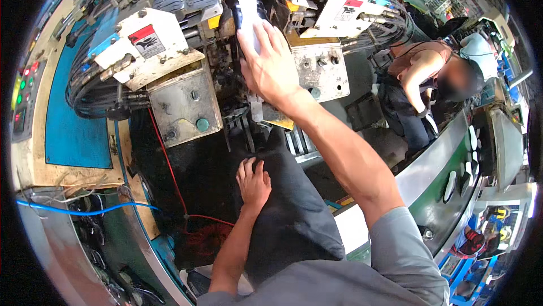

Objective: Operating a shoe lasting machine to shape and attach the upper part of the shoe to the last.

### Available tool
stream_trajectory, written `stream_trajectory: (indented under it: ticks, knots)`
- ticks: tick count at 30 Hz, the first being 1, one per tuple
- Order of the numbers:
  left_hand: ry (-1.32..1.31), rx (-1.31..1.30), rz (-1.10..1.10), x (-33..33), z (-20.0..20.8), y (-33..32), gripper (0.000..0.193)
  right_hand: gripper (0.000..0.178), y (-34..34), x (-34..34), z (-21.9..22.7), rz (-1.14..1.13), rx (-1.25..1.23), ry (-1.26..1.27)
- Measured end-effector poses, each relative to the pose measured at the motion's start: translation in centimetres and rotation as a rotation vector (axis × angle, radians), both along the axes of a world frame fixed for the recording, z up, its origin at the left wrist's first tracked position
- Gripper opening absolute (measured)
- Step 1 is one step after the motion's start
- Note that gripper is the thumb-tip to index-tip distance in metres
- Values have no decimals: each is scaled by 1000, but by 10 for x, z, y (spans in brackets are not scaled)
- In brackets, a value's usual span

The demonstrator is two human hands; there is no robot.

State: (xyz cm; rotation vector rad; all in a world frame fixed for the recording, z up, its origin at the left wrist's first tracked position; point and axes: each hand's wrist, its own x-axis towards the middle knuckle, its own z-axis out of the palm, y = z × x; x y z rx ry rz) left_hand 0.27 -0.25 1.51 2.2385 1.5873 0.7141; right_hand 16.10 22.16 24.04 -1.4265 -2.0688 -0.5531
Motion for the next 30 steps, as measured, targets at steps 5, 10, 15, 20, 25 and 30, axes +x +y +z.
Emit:
stream_trajectory:
  ticks: [5, 10, 15, 20, 25, 30]
  knots:
    - [46, -38, -12, 4, 0, 7, 45, 56, 66, 8, 7, 1, 70, -28]
    - [37, -95, -29, -1, 0, 14, 46, 54, 97, 2, 19, -3, 95, -10]
    - [55, -82, -76, 4, 8, 23, 47, 51, 99, 4, 36, -16, 94, -2]
    - [66, -114, -102, 5, 11, 24, 44, 48, 96, -6, 55, -22, 59, 30]
    - [61, -68, -91, 4, 5, 15, 43, 48, 96, -14, 56, -75, 41, 21]
    - [-9, -87, -101, 5, -2, 8, 44, 55, 75, 9, 50, 124, 138, 239]
